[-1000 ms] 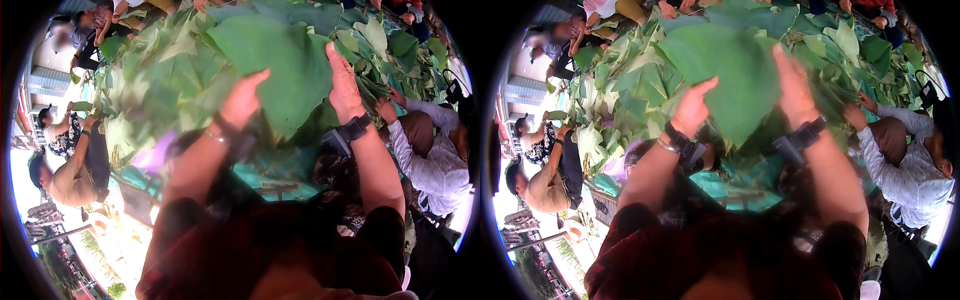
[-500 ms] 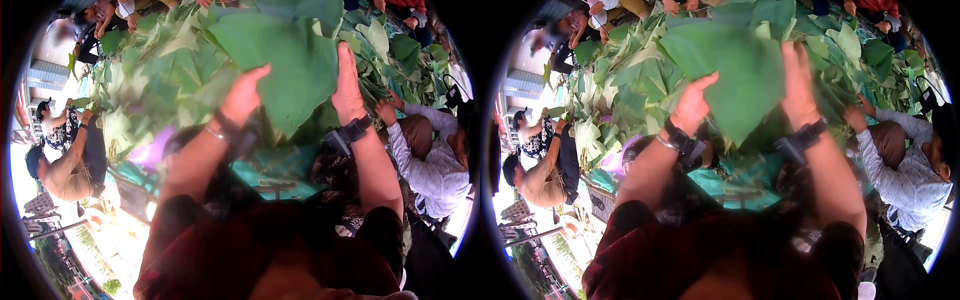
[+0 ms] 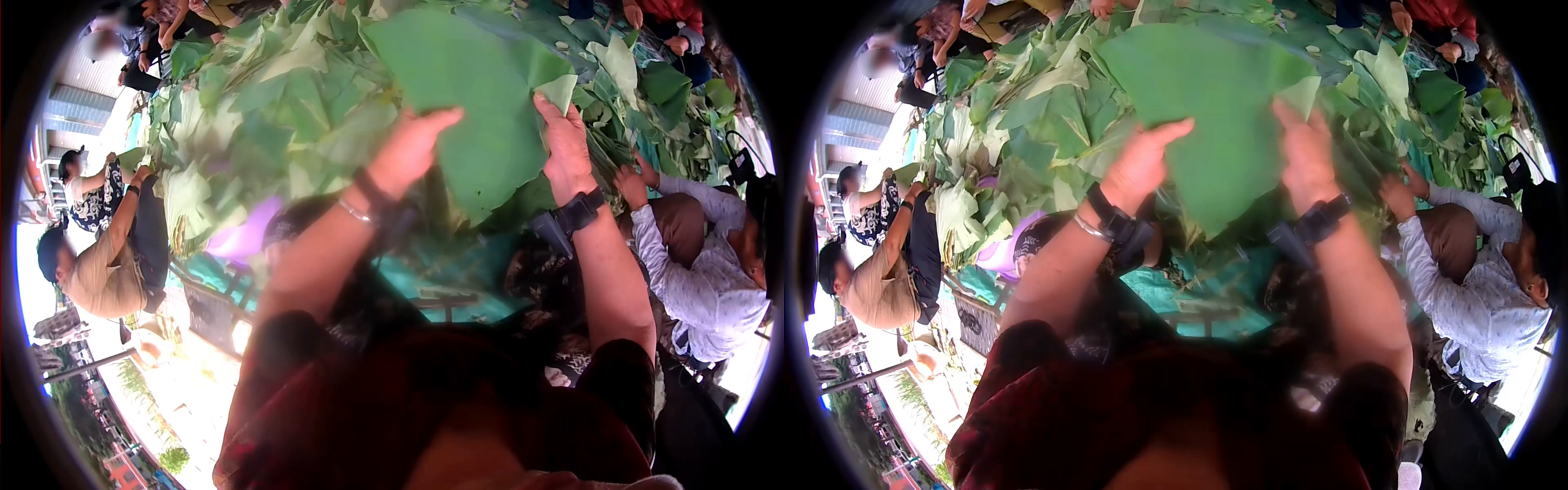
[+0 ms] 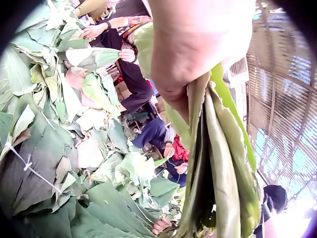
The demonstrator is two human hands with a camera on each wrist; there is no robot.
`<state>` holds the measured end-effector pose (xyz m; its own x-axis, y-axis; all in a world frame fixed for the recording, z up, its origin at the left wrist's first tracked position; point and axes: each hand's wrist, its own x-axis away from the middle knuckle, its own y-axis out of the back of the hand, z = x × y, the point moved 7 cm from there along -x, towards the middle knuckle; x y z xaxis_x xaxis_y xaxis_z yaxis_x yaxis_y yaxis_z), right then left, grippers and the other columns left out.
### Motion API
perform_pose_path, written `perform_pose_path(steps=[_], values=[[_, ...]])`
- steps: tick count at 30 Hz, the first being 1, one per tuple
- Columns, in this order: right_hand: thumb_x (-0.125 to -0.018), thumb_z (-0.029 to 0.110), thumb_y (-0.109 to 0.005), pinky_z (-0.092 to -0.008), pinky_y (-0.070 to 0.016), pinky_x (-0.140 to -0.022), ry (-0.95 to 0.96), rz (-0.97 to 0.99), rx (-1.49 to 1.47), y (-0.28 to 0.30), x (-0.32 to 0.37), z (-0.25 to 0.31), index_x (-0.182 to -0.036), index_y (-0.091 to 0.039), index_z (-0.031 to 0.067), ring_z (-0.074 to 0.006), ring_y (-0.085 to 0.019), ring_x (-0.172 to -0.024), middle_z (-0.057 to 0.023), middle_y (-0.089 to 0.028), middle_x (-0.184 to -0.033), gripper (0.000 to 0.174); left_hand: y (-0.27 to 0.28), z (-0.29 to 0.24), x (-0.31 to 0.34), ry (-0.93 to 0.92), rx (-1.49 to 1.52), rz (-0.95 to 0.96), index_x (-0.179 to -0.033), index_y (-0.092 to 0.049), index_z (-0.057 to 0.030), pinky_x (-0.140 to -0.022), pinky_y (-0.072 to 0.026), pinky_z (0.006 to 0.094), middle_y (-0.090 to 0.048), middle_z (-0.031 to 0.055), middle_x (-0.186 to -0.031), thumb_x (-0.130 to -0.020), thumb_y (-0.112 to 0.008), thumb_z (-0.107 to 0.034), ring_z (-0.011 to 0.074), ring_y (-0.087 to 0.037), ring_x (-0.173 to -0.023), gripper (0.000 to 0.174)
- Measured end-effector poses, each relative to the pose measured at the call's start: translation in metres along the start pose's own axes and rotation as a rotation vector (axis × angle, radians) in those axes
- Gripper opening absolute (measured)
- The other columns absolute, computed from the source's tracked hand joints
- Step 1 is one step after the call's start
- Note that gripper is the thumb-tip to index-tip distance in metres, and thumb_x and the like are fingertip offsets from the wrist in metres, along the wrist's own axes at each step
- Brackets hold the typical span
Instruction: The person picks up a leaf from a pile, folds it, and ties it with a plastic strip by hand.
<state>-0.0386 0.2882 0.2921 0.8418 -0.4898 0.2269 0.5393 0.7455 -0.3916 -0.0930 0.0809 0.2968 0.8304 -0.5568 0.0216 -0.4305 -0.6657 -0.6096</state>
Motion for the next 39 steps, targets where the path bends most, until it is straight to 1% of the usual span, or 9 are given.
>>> perform_pose_path(steps=[8,12,16,19,23,29,31,32,39], values=[[-0.087,0.012,-0.071,-0.0319,-0.0559,-0.079,-0.048,0.079,-0.034,-0.001,-0.004,-0.002,-0.112,-0.064,0.0056,-0.0171,-0.066,-0.093,-0.005,-0.068,-0.106,0.026,-0.004,-0.02,-0.002,0.087,0.317,0.037,-0.127,-0.057,-0.0027,-0.097,-0.049,0.0337,-0.063,0.0075,-0.123,-0.094,-0.064,-0.013,0.0203,-0.061,-0.11,0.035],[-0.086,0.012,-0.072,-0.0331,-0.055,-0.085,-0.257,0.217,-0.161,-0.009,0.005,-0.006,-0.117,-0.063,0.0035,-0.0195,-0.066,-0.097,-0.0065,-0.068,-0.108,0.033,0.015,-0.018,-0.01,-0.078,-0.025,-0.006,-0.127,-0.057,-0.0024,-0.094,-0.0513,0.0338,-0.064,0.0081,-0.121,-0.093,-0.065,-0.011,0.0203,-0.063,-0.108,0.036],[-0.087,0.011,-0.072,-0.0318,-0.0536,-0.086,-0.348,0.286,-0.176,-0.012,0.008,-0.012,-0.115,-0.065,0.0047,-0.0173,-0.066,-0.097,-0.0054,-0.069,-0.107,0.03,0.001,-0.028,-0.004,-0.05,0.051,-0.026,-0.127,-0.057,-0.0018,-0.091,-0.0531,0.0347,-0.064,0.008,-0.121,-0.092,-0.066,-0.009,0.0201,-0.064,-0.106,0.037],[-0.087,0.01,-0.071,-0.0313,-0.0533,-0.083,-0.005,0.1,0.133,0.002,-0.007,-0.009,-0.115,-0.065,0.0061,-0.0158,-0.065,-0.095,-0.0053,-0.07,-0.106,0.028,0.012,-0.021,-0.006,-0.027,0.066,-0.089,-0.129,-0.056,-0.0028,-0.094,-0.0524,0.0374,-0.063,0.0087,-0.123,-0.094,-0.064,-0.01,0.0221,-0.062,-0.111,0.037],[-0.088,0.01,-0.071,-0.0316,-0.0534,-0.081,-0.004,0.041,0.139,0.008,-0.013,-0.015,-0.115,-0.064,0.0069,-0.015,-0.065,-0.094,-0.0056,-0.069,-0.108,0.029,0.017,-0.012,-0.01,0.004,0.163,-0.192,-0.131,-0.054,-0.0038,-0.096,-0.0515,0.0385,-0.063,0.009,-0.124,-0.096,-0.063,-0.017,0.023,-0.061,-0.112,0.039],[-0.09,0.009,-0.067,-0.0354,-0.0542,-0.084,-0.148,0.074,-0.007,0.008,-0.013,-0.026,-0.12,-0.059,0.0028,-0.021,-0.065,-0.097,-0.0089,-0.066,-0.112,0.032,0.002,-0.016,-0.01,0.078,0.361,0.027,-0.133,-0.053,-0.0044,-0.096,-0.0508,0.0371,-0.063,0.0099,-0.123,-0.096,-0.063,-0.019,0.0216,-0.061,-0.111,0.041],[-0.09,0.009,-0.066,-0.038,-0.0536,-0.086,-0.166,0.098,-0.038,0.011,-0.013,-0.028,-0.125,-0.055,-0.0024,-0.0255,-0.064,-0.104,-0.0133,-0.064,-0.118,0.038,0.0,-0.012,-0.011,0.007,0.095,0.062,-0.131,-0.054,-0.0039,-0.096,-0.0506,0.0366,-0.063,0.01,-0.123,-0.094,-0.064,-0.015,0.0214,-0.061,-0.112,0.04],[-0.09,0.008,-0.066,-0.0379,-0.0535,-0.086,-0.146,0.077,-0.028,0.013,-0.013,-0.026,-0.125,-0.055,-0.0022,-0.0254,-0.063,-0.103,-0.0132,-0.064,-0.118,0.038,-0.002,-0.01,-0.011,-0.027,-0.038,0.082,-0.13,-0.055,-0.0037,-0.096,-0.0505,0.0363,-0.063,0.0101,-0.123,-0.093,-0.065,-0.014,0.0213,-0.061,-0.112,0.04],[-0.09,0.007,-0.068,-0.0319,-0.056,-0.078,-0.055,0.069,0.015,0.008,-0.011,-0.023,-0.113,-0.063,0.0049,-0.0173,-0.066,-0.091,-0.0046,-0.068,-0.104,0.024,0.002,-0.004,0.0,0.115,0.114,0.058,-0.128,-0.057,-0.0011,-0.103,-0.0472,0.036,-0.06,0.0114,-0.129,-0.089,-0.063,0.0,0.0229,-0.059,-0.118,0.039]])
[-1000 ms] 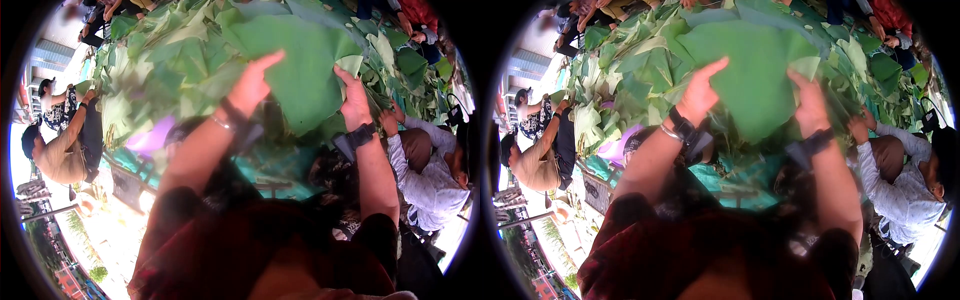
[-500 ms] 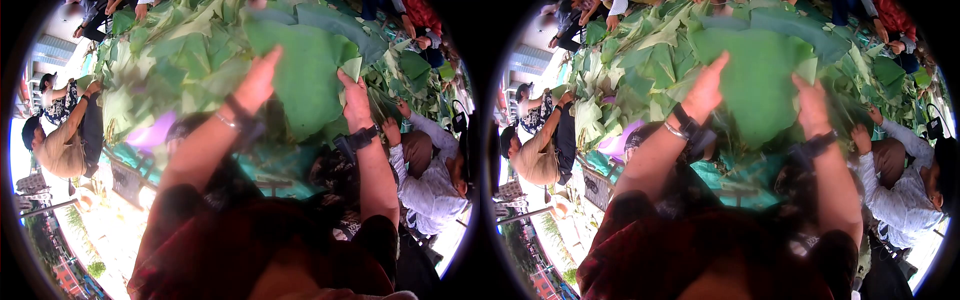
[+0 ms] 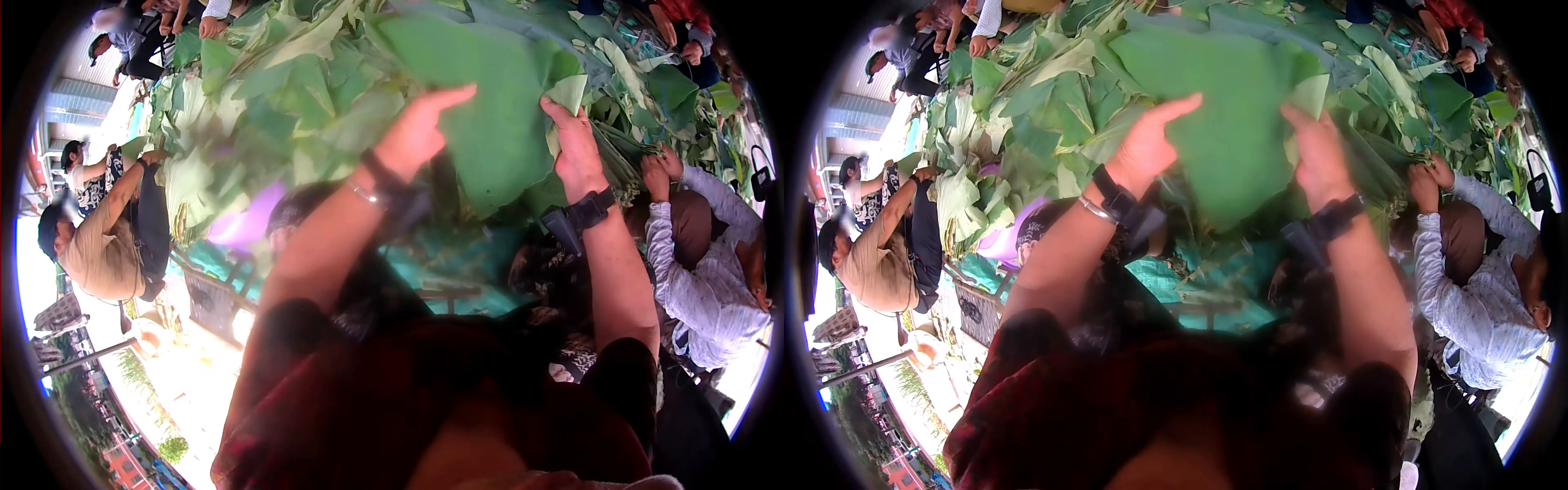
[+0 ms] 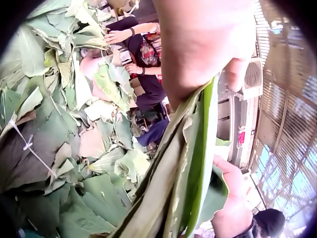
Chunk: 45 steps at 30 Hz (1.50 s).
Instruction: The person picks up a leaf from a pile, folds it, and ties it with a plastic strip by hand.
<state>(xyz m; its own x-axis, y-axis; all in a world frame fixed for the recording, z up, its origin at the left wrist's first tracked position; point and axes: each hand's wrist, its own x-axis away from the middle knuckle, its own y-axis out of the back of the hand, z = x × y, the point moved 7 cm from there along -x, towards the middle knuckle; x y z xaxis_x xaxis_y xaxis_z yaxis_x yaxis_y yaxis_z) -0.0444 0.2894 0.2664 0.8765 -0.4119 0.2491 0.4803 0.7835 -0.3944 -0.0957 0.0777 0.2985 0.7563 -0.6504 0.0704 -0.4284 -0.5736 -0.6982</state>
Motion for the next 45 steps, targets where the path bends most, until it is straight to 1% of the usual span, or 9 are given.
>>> perform_pose_path(steps=[8,17,23,25,28,36,41,44,45], values=[[-0.087,0.009,-0.068,-0.0329,-0.0519,-0.063,0.07,0.099,0.123,-0.016,0.021,0.017,-0.112,-0.061,-0.0005,-0.019,-0.062,-0.078,-0.0102,-0.066,-0.094,0.028,-0.007,0.0,-0.001,0.034,-0.144,-0.158,-0.13,-0.055,0.0006,-0.103,-0.0466,0.0396,-0.06,0.0115,-0.129,-0.091,-0.064,-0.005,0.025,-0.058,-0.119,0.041],[-0.088,0.019,-0.07,-0.0344,-0.0567,-0.08,0.158,-0.126,0.18,-0.031,0.039,0.1,-0.121,-0.055,-0.006,-0.0231,-0.068,-0.093,-0.0167,-0.068,-0.107,0.044,-0.005,-0.013,0.003,0.057,-0.025,-0.386,-0.131,-0.055,-0.0004,-0.108,-0.0403,0.0448,-0.059,0.0118,-0.132,-0.092,-0.064,-0.006,0.0272,-0.055,-0.121,0.04],[-0.095,0.026,-0.064,-0.0271,-0.0533,-0.078,0.628,0.154,0.417,-0.001,0.115,0.194,-0.116,-0.063,0.001,-0.0141,-0.064,-0.085,-0.005,-0.068,-0.094,0.033,0.026,-0.028,-0.01,0.011,-0.027,-0.449,-0.132,-0.053,0.0003,-0.11,-0.0375,0.0488,-0.057,0.0135,-0.134,-0.093,-0.063,-0.009,0.0299,-0.052,-0.124,0.041],[-0.093,0.034,-0.066,-0.0283,-0.0524,-0.08,0.483,0.276,0.377,0.026,0.133,0.195,-0.115,-0.064,0.0032,-0.0136,-0.063,-0.086,-0.0046,-0.068,-0.094,0.038,0.026,-0.026,-0.01,-0.009,-0.078,-0.491,-0.133,-0.053,0.0004,-0.11,-0.0374,0.0489,-0.057,0.0137,-0.134,-0.094,-0.062,-0.01,0.0301,-0.051,-0.123,0.041],[-0.091,0.017,-0.062,-0.0306,-0.0537,-0.079,0.372,0.34,0.245,0.099,0.14,0.141,-0.121,-0.063,-0.0023,-0.0207,-0.067,-0.092,-0.0123,-0.071,-0.103,0.035,0.029,-0.024,-0.01,-0.008,-0.136,-0.506,-0.132,-0.054,0.0003,-0.111,-0.038,0.047,-0.057,0.0132,-0.135,-0.092,-0.065,-0.01,0.0289,-0.053,-0.124,0.043],[-0.093,0.016,-0.06,-0.0275,-0.0513,-0.072,-0.133,-0.934,0.066,0.377,0.254,-0.164,-0.1,-0.067,0.0036,-0.0131,-0.062,-0.077,-0.0018,-0.067,-0.086,0.016,0.033,-0.003,-0.013,0.047,-0.21,-0.538,-0.131,-0.055,0.0011,-0.11,-0.0389,0.0445,-0.058,0.0128,-0.134,-0.094,-0.063,-0.012,0.0277,-0.054,-0.123,0.039],[-0.083,0.013,-0.061,-0.0339,-0.0535,-0.078,-0.652,-0.236,1.787,0.485,0.247,-0.353,-0.102,-0.067,0.0011,-0.0264,-0.069,-0.094,-0.0172,-0.07,-0.096,0.023,0.023,0.012,-0.02,0.069,-0.217,-0.509,-0.13,-0.054,0.0017,-0.109,-0.0389,0.047,-0.058,0.0143,-0.132,-0.094,-0.062,-0.01,0.0298,-0.053,-0.121,0.039],[-0.08,0.015,-0.061,-0.0395,-0.0518,-0.089,-0.276,-1.071,1.05,0.492,0.268,-0.33,-0.109,-0.065,0.0005,-0.0375,-0.065,-0.105,-0.0229,-0.068,-0.107,0.033,0.022,0.019,-0.022,0.083,-0.224,-0.527,-0.13,-0.055,0.0017,-0.108,-0.0393,0.047,-0.058,0.0142,-0.131,-0.094,-0.062,-0.01,0.03,-0.054,-0.121,0.038],[-0.079,0.015,-0.062,-0.0402,-0.0509,-0.091,-0.313,-1.08,1.052,0.494,0.268,-0.331,-0.113,-0.063,0.0006,-0.0387,-0.064,-0.106,-0.0236,-0.067,-0.109,0.037,0.022,0.02,-0.022,0.08,-0.228,-0.541,-0.13,-0.055,0.0018,-0.108,-0.0395,0.047,-0.058,0.0142,-0.131,-0.094,-0.062,-0.01,0.03,-0.054,-0.121,0.038]])
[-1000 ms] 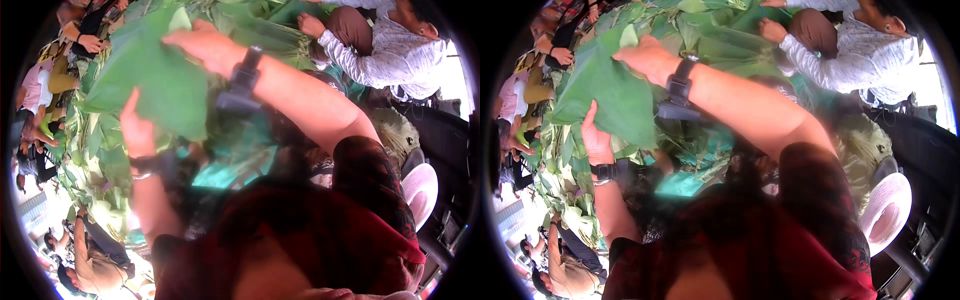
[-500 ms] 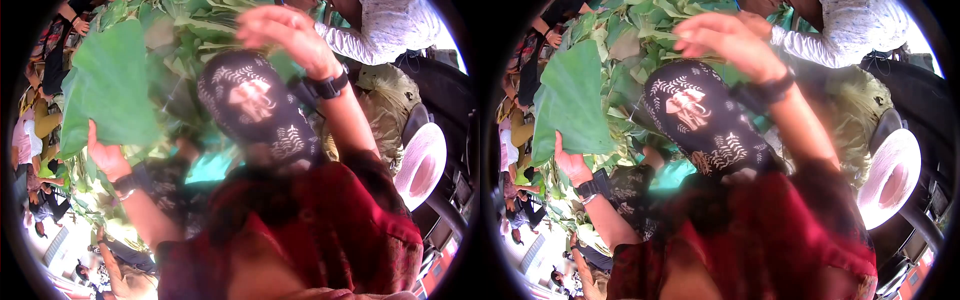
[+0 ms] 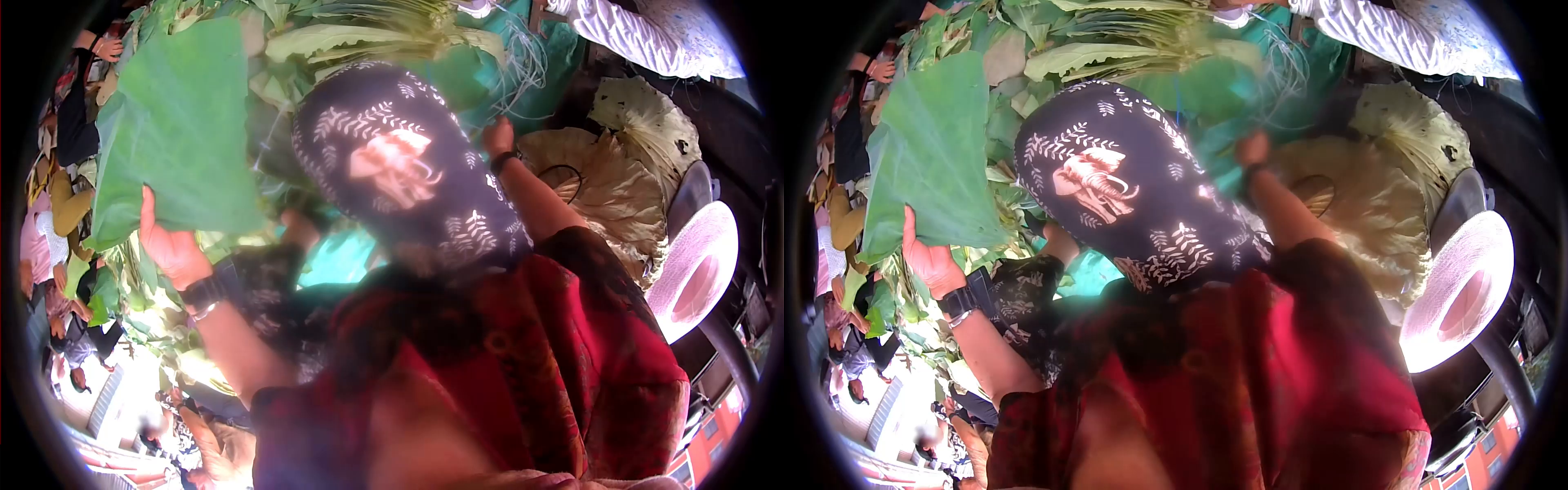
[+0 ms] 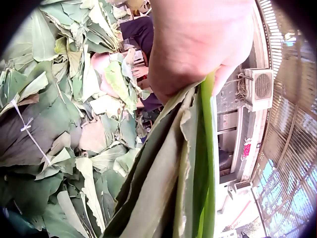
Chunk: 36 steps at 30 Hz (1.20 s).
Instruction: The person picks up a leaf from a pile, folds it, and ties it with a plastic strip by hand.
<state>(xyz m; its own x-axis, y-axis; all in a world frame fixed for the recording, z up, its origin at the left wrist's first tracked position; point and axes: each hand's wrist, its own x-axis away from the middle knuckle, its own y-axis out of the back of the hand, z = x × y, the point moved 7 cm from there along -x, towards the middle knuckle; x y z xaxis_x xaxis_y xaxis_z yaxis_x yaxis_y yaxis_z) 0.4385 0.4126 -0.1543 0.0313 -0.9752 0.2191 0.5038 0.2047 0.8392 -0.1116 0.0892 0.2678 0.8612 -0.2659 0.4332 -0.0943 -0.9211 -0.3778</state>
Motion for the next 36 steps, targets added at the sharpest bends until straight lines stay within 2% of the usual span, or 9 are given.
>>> perform_pose_path(steps=[2,8,16,20,24,26,29,33,36], values=[[-0.076,0.014,-0.064,-0.0414,-0.049,-0.095,-0.05,0.014,0.039,-0.001,-0.016,-0.003,-0.12,-0.06,0.0009,-0.0413,-0.063,-0.108,-0.0251,-0.066,-0.113,0.046,0.004,0.0,-0.002,-0.008,-0.014,-0.011,-0.129,-0.055,0.0018,-0.108,-0.0402,0.0468,-0.059,0.0142,-0.13,-0.094,-0.062,-0.01,0.0298,-0.054,-0.12,0.038],[-0.077,0.015,-0.067,-0.0426,-0.0526,-0.086,-0.075,0.178,0.188,-0.022,-0.097,-0.039,-0.122,-0.055,0.0015,-0.0375,-0.066,-0.102,-0.0242,-0.065,-0.11,0.048,0.006,0.006,-0.008,-0.027,-0.092,-0.001,-0.128,-0.056,0.002,-0.106,-0.0423,0.0459,-0.06,0.0138,-0.128,-0.093,-0.063,-0.01,0.0286,-0.056,-0.118,0.037],[-0.077,0.023,-0.072,-0.0427,-0.0543,-0.078,0.528,0.389,0.787,-0.034,-0.124,0.024,-0.108,-0.064,0.0112,-0.032,-0.068,-0.093,-0.013,-0.069,-0.1,0.033,0.015,0.011,-0.021,0.039,-0.063,0.036,-0.131,-0.055,0.0006,-0.107,-0.0422,0.0448,-0.06,0.0132,-0.131,-0.093,-0.064,-0.01,0.0277,-0.057,-0.12,0.04],[-0.078,0.027,-0.075,-0.0427,-0.0552,-0.073,0.837,0.436,1.008,-0.045,-0.12,0.046,-0.101,-0.068,0.016,-0.0293,-0.069,-0.088,-0.0074,-0.07,-0.095,0.026,0.009,0.01,-0.012,-0.031,-0.122,-0.093,-0.131,-0.055,0.0007,-0.108,-0.0414,0.045,-0.06,0.0134,-0.131,-0.094,-0.064,-0.01,0.0278,-0.056,-0.12,0.04],[-0.081,0.029,-0.073,-0.0367,-0.0551,-0.068,0.27,0.252,0.685,-0.045,-0.139,0.022,-0.096,-0.073,0.012,-0.0252,-0.071,-0.083,-0.0084,-0.073,-0.093,0.023,0.005,0.012,-0.009,-0.013,-0.111,-0.071,-0.132,-0.055,0.0006,-0.109,-0.0399,0.0453,-0.059,0.0135,-0.132,-0.094,-0.063,-0.011,0.028,-0.055,-0.122,0.04],[-0.084,0.028,-0.071,-0.0342,-0.0542,-0.062,0.104,0.161,0.383,-0.038,-0.123,0.024,-0.095,-0.074,0.0101,-0.0232,-0.07,-0.072,-0.0086,-0.072,-0.085,0.021,0.004,0.011,-0.01,-0.011,-0.109,-0.045,-0.13,-0.056,0.0001,-0.107,-0.041,0.045,-0.06,0.0125,-0.131,-0.094,-0.064,-0.012,0.0274,-0.056,-0.12,0.039],[-0.088,0.024,-0.067,-0.0281,-0.0519,-0.053,0.045,0.111,-0.014,-0.032,-0.108,0.027,-0.1,-0.073,0.0036,-0.0152,-0.065,-0.055,-0.0074,-0.071,-0.074,0.025,0.004,0.009,-0.01,-0.017,-0.093,-0.002,-0.127,-0.058,-0.0008,-0.104,-0.044,0.0445,-0.061,0.0108,-0.127,-0.092,-0.065,-0.013,0.0263,-0.057,-0.117,0.037],[-0.09,0.02,-0.067,-0.027,-0.0527,-0.056,0.17,0.183,-0.268,-0.007,-0.084,0.066,-0.105,-0.068,-0.0011,-0.0145,-0.065,-0.062,-0.008,-0.071,-0.083,0.026,0.006,0.007,-0.013,0.054,0.02,0.123,-0.128,-0.057,-0.0002,-0.104,-0.0442,0.0447,-0.061,0.0112,-0.128,-0.094,-0.063,-0.013,0.027,-0.057,-0.118,0.037],[-0.092,0.017,-0.066,-0.0267,-0.0546,-0.064,0.216,0.321,-0.462,0.068,-0.066,0.123,-0.105,-0.066,-0.0007,-0.0154,-0.066,-0.07,-0.0104,-0.071,-0.09,0.022,0.003,0.002,-0.006,0.076,0.067,0.165,-0.129,-0.056,0.0,-0.104,-0.0443,0.0452,-0.061,0.0115,-0.129,-0.095,-0.062,-0.013,0.0276,-0.057,-0.119,0.037]])
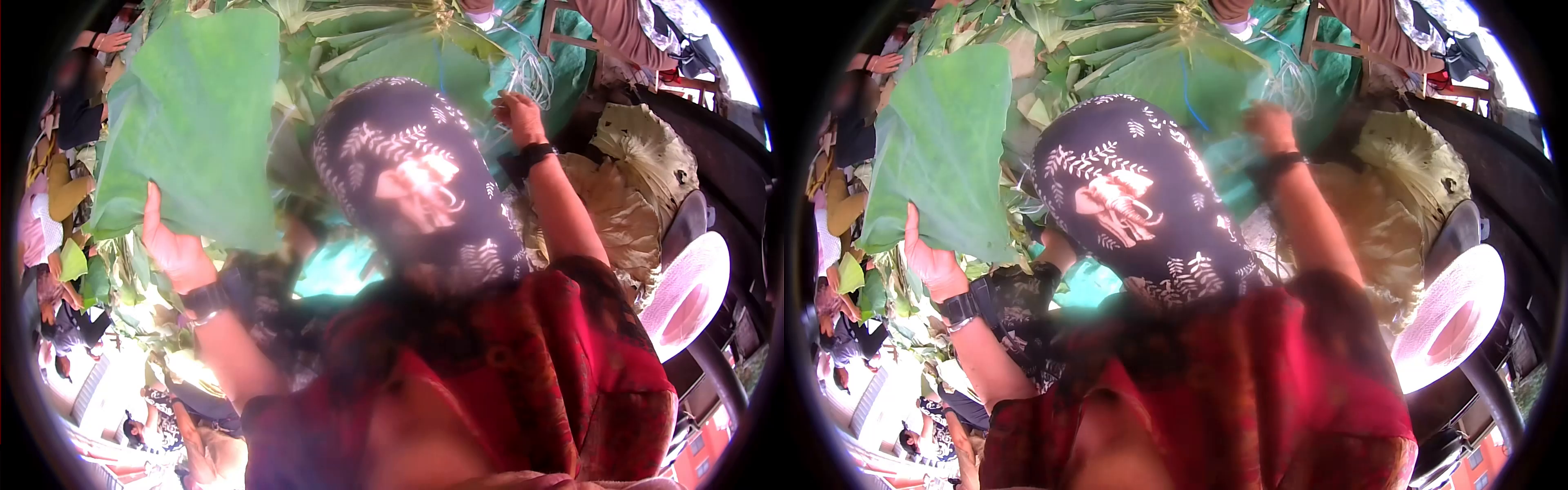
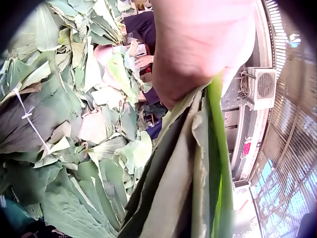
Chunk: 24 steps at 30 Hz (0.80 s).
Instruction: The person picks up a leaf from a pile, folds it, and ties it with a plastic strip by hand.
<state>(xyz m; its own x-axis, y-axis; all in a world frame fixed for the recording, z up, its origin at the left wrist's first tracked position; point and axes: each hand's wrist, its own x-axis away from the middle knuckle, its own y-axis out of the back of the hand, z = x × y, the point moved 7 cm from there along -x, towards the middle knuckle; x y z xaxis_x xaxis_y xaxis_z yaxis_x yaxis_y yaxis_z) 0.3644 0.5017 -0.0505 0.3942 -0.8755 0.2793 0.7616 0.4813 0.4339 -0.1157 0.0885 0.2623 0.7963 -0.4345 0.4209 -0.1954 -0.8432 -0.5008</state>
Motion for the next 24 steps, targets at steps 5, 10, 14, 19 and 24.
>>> perform_pose_path(steps=[5,10,14,19,24], values=[[-0.097,0.017,-0.058,-0.0296,-0.0557,-0.076,0.177,-0.025,-0.262,0.078,0.014,0.106,-0.11,-0.062,-0.001,-0.0181,-0.066,-0.08,-0.011,-0.069,-0.096,0.022,-0.001,-0.005,0.009,-0.033,0.023,-0.048,-0.131,-0.055,-0.0005,-0.107,-0.0419,0.0456,-0.06,0.0121,-0.131,-0.096,-0.06,-0.012,0.0281,-0.056,-0.121,0.037],[-0.094,0.016,-0.059,-0.027,-0.0506,-0.075,0.013,0.005,-0.852,0.082,0.039,0.146,-0.103,-0.062,0.0052,-0.0155,-0.062,-0.077,-0.0015,-0.065,-0.088,0.015,-0.009,-0.004,0.017,-0.037,0.084,0.011,-0.131,-0.055,-0.0008,-0.109,-0.0401,0.0448,-0.06,0.0119,-0.132,-0.095,-0.061,-0.013,0.0275,-0.056,-0.12,0.038],[-0.097,0.013,-0.055,-0.0304,-0.0531,-0.084,0.08,0.203,-0.934,0.022,0.063,0.215,-0.105,-0.06,0.0061,-0.0195,-0.066,-0.09,-0.0065,-0.067,-0.1,0.012,-0.049,-0.003,0.062,-0.111,-0.097,-0.045,-0.128,-0.057,-0.0027,-0.103,-0.0449,0.0415,-0.063,0.0093,-0.126,-0.093,-0.063,-0.02,0.0255,-0.06,-0.113,0.04],[-0.097,0.011,-0.057,-0.0345,-0.0541,-0.085,0.177,0.485,-0.886,-0.041,0.15,0.392,-0.104,-0.064,0.0021,-0.0211,-0.067,-0.094,-0.0103,-0.069,-0.1,0.013,-0.121,0.03,0.104,0.048,0.084,0.207,-0.128,-0.057,-0.0052,-0.1,-0.0461,0.0395,-0.063,0.0084,-0.124,-0.09,-0.065,-0.025,0.0248,-0.061,-0.11,0.044],[-0.098,0.011,-0.057,-0.0343,-0.0538,-0.086,0.314,0.531,-0.756,-0.071,0.167,0.42,-0.106,-0.062,0.0017,-0.0206,-0.067,-0.094,-0.0097,-0.068,-0.1,0.014,-0.146,0.058,0.12,0.244,0.085,0.488,-0.13,-0.056,-0.0033,-0.098,-0.05,0.0376,-0.062,0.0101,-0.126,-0.09,-0.065,-0.008,0.0227,-0.062,-0.11,0.041]])
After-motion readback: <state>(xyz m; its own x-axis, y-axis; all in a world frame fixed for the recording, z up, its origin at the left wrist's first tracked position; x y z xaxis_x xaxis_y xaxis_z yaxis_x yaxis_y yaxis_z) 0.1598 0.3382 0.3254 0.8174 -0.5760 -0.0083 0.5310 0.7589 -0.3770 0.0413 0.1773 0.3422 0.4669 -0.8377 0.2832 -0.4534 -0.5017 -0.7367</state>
